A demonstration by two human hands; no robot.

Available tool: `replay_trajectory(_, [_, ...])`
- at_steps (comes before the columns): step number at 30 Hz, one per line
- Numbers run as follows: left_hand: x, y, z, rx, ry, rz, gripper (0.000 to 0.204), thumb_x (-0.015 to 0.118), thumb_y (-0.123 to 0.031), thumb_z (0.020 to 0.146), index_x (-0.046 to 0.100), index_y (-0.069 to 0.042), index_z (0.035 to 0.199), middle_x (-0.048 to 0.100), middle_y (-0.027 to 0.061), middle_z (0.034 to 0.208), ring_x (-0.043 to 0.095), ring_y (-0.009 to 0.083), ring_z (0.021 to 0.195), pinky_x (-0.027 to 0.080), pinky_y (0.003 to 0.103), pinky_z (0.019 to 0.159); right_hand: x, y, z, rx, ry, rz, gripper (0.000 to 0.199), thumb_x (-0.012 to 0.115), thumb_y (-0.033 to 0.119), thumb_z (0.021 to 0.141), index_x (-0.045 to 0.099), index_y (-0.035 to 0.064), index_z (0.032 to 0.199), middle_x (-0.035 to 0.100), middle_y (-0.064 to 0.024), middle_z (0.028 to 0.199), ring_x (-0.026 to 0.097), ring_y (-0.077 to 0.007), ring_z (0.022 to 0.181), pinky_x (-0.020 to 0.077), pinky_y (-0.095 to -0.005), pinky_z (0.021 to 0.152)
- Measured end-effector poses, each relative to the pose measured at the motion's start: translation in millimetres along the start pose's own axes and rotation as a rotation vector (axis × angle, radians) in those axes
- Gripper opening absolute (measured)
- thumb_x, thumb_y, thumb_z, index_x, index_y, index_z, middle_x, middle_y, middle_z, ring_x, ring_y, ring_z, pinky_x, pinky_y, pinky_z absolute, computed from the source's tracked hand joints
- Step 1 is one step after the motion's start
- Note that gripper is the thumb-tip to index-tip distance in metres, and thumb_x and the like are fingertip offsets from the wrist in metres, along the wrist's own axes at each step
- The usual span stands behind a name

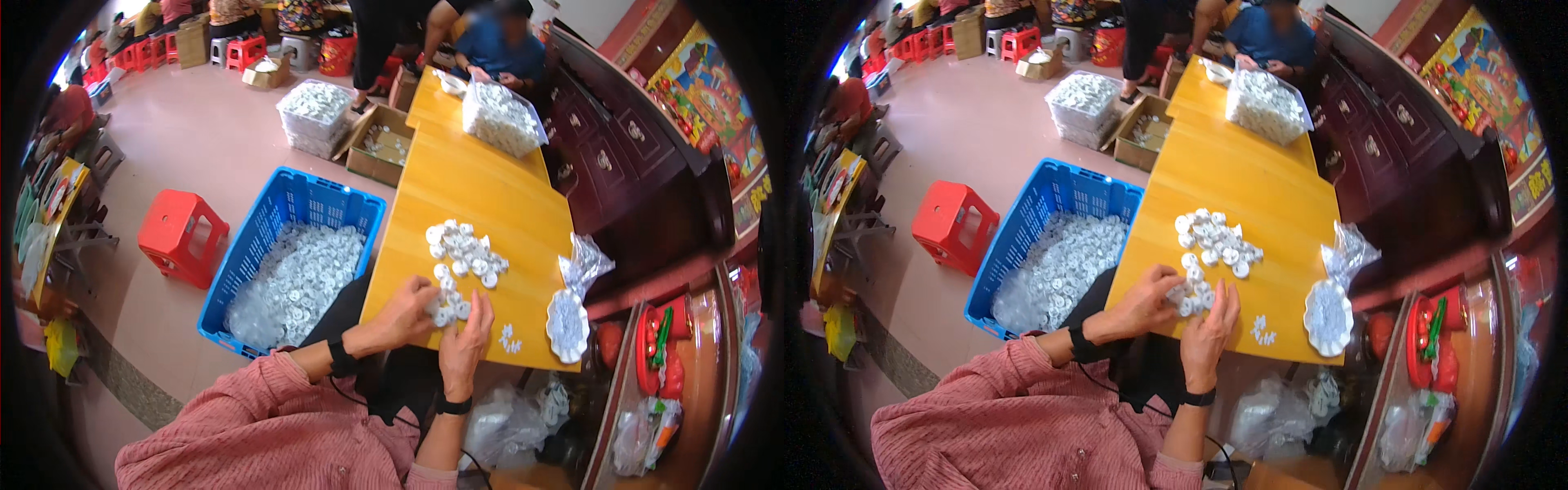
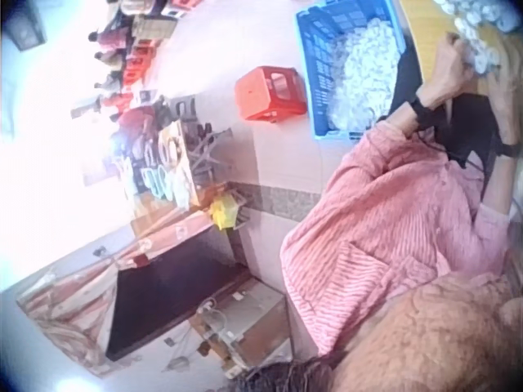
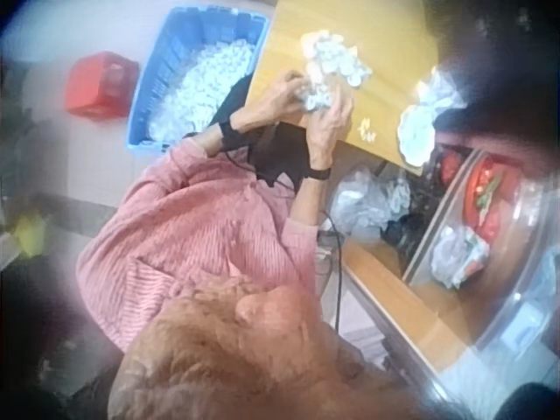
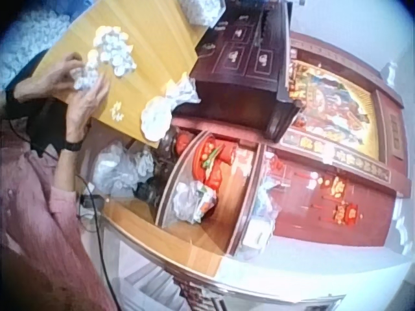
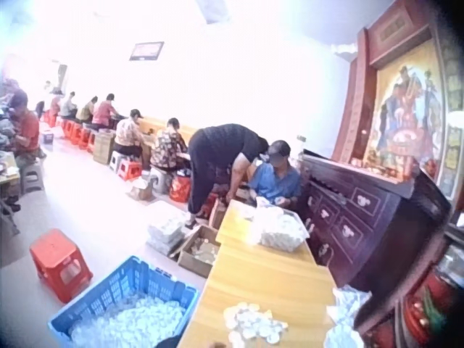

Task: Manually assemble small white plastic components by pressing two parts together and placing the completed item into a container.

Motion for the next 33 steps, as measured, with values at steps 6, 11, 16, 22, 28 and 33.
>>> replay_trajectory(6, [-6.6, -7.6, -10.8, -0.062, -0.031, -0.022, 0.05, 0.076, -0.001, 0.074, 0.059, 0.001, 0.122, 0.056, 0.0219, 0.117, 0.058, 0.0387, 0.105, 0.052, 0.04, 0.086, -8.8, -16.7, -23.8, 0.166, -0.176, 0.111, 0.048, 0.058, -0.009, 0.079, 0.05, -0.0073, 0.127, 0.05, -0.0254, 0.131, 0.05, -0.0425, 0.122, 0.0452, -0.0464, 0.102])
replay_trajectory(11, [-3.3, -9.3, -14.4, -0.044, -0.042, 0.025, 0.046, 0.075, -0.001, 0.076, 0.062, -0.001, 0.12, 0.058, 0.0194, 0.113, 0.059, 0.0362, 0.102, 0.052, 0.04, 0.083, -20.0, -17.2, -49.9, 0.157, -0.263, 0.03, 0.027, 0.061, -0.007, 0.082, 0.06, -0.0067, 0.109, 0.057, -0.0223, 0.12, 0.057, -0.0394, 0.113, 0.0494, -0.0448, 0.094])
replay_trajectory(16, [-6.7, -21.4, -13.2, 0.031, -0.037, 0.109, 0.046, 0.075, -0.002, 0.077, 0.063, -0.005, 0.121, 0.058, 0.0189, 0.112, 0.059, 0.0358, 0.1, 0.051, 0.041, 0.082, -30.1, -36.4, -64.4, 0.151, -0.344, -0.095, 0.021, 0.062, -0.005, 0.086, 0.062, -0.0032, 0.107, 0.057, -0.0176, 0.11, 0.058, -0.0365, 0.102, 0.0489, -0.0444, 0.088])
replay_trajectory(22, [-7.3, -23.6, -14.9, 0.05, -0.049, 0.148, 0.045, 0.075, -0.003, 0.078, 0.062, -0.003, 0.121, 0.057, 0.0195, 0.113, 0.058, 0.0365, 0.1, 0.051, 0.041, 0.083, -41.0, -55.9, -47.4, 0.156, -0.287, -0.465, 0.024, 0.06, 0.004, 0.089, 0.063, 0.0009, 0.112, 0.056, -0.0134, 0.113, 0.053, -0.0331, 0.107, 0.0421, -0.0466, 0.09])
replay_trajectory(28, [-6.8, -21.3, -14.5, 0.051, -0.051, 0.151, 0.047, 0.076, -0.004, 0.077, 0.063, -0.005, 0.122, 0.057, 0.019, 0.114, 0.059, 0.0336, 0.096, 0.051, 0.041, 0.081, -38.7, -57.4, -41.7, 0.154, -0.158, -0.62, 0.03, 0.063, 0.004, 0.086, 0.064, 0.0041, 0.115, 0.056, -0.0103, 0.115, 0.053, -0.0319, 0.107, 0.0409, -0.0457, 0.089])
replay_trajectory(33, [-5.7, -25.6, -10.4, 0.057, -0.013, 0.199, 0.05, 0.078, -0.006, 0.076, 0.064, -0.007, 0.123, 0.056, 0.0184, 0.115, 0.059, 0.0285, 0.088, 0.052, 0.039, 0.079, -37.3, -55.4, -50.7, 0.142, -0.155, -0.415, 0.033, 0.061, -0.001, 0.082, 0.065, 0.0038, 0.115, 0.057, -0.0106, 0.114, 0.054, -0.0322, 0.107, 0.0413, -0.0458, 0.091])
Point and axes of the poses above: each hand's wrist, its own z-axis towards the middle knuckle, its own x-axis out of the palm, y = z × x, the point moved 3 cm from there along z, towards the middle knuckle
